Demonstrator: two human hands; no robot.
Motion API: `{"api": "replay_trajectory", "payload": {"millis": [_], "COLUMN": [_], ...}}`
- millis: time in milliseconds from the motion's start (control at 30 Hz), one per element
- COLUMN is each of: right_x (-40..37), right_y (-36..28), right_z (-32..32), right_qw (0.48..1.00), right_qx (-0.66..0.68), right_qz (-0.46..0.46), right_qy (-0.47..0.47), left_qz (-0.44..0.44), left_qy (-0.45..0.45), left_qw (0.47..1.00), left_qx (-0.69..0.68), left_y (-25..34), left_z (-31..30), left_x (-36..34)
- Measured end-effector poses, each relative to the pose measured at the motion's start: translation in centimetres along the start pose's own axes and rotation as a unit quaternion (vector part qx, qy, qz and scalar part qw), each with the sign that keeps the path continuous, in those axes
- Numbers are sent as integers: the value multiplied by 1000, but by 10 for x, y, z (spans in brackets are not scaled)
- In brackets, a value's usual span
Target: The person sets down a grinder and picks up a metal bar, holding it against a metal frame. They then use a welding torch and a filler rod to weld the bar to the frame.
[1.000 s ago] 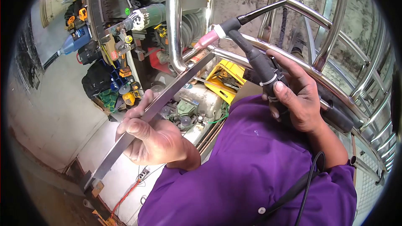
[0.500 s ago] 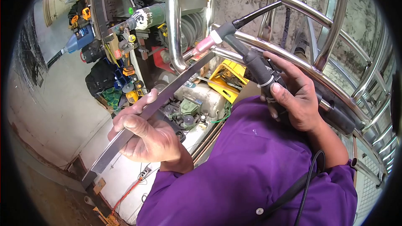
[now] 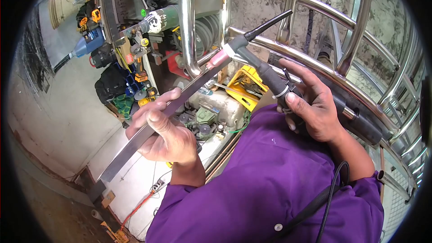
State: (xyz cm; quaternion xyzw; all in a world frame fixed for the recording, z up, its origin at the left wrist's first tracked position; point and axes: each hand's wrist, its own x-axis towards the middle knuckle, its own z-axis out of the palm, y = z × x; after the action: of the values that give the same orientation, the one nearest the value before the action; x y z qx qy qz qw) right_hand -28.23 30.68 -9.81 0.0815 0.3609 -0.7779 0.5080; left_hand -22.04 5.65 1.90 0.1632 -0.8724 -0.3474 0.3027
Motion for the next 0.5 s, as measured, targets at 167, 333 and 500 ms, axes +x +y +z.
{"api": "replay_trajectory", "payload": {"millis": [167,333,500], "right_x": [-1,1,3], "right_y": [-2,-4,-6], "right_z": [-4,-3,-2], "right_qw": [1000,1000,999], "right_qx": [9,5,7], "right_qz": [3,12,42], "right_qy": [6,13,-1], "left_qz": [4,5,29], "left_qy": [22,17,4], "left_qw": [1000,1000,1000], "left_qx": [-21,19,9], "left_y": [2,7,3], "left_z": [3,4,2], "left_x": [2,6,6]}}
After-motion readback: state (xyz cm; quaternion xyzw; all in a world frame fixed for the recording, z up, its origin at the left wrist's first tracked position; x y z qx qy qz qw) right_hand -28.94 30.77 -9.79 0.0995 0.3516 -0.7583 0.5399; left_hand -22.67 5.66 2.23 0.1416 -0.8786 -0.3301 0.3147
